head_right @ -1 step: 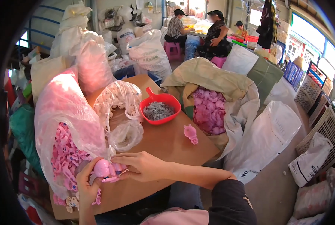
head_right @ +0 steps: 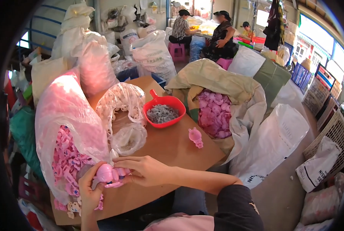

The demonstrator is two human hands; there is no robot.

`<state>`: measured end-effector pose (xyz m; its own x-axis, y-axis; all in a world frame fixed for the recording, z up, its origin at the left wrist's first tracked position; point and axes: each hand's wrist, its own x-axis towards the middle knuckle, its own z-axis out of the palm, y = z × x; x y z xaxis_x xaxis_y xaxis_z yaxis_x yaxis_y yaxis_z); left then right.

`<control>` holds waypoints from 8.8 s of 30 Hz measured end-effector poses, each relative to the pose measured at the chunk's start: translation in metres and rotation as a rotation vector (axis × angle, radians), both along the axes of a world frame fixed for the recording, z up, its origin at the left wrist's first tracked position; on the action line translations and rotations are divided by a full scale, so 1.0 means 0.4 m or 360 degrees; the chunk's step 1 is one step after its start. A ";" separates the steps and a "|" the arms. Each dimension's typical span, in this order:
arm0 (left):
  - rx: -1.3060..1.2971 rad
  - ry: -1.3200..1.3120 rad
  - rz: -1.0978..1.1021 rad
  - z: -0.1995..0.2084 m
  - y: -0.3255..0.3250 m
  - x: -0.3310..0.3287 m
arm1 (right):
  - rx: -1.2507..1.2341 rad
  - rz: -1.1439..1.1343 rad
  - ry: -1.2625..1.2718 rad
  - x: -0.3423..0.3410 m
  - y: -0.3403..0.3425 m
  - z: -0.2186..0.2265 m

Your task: Assembling pink plastic toy pig characters by inserting the face part and securing the back housing.

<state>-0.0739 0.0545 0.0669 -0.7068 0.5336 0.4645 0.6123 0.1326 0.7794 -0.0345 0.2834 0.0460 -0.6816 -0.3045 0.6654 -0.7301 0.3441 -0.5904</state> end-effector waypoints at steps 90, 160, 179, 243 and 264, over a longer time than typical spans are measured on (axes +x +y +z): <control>0.0978 -0.1208 -0.0261 -0.140 0.011 -0.009 | -0.1396 0.0403 -0.0816 -0.017 -0.024 -0.176; 0.0102 -0.0001 0.0316 -0.081 -0.050 0.060 | -0.0118 0.0225 -0.0767 -0.004 -0.015 -0.016; 0.0381 -0.1497 -0.0634 -0.228 0.003 -0.015 | 0.0516 0.0546 -0.1514 -0.170 0.003 -0.024; 0.1341 -0.1375 0.0079 -0.319 -0.190 0.161 | -0.1008 0.0538 -0.1931 0.047 -0.263 -0.275; 0.1170 -0.1760 0.1773 -0.623 -0.812 0.485 | -0.0232 0.0517 -0.1731 -0.023 -0.362 -0.325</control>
<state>0.1200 -0.2703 -0.1825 -0.6849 -0.4759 -0.5518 -0.3408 -0.4602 0.8198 -0.0437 0.1386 -0.0839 -0.8210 -0.5399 -0.1854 0.1501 0.1091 -0.9826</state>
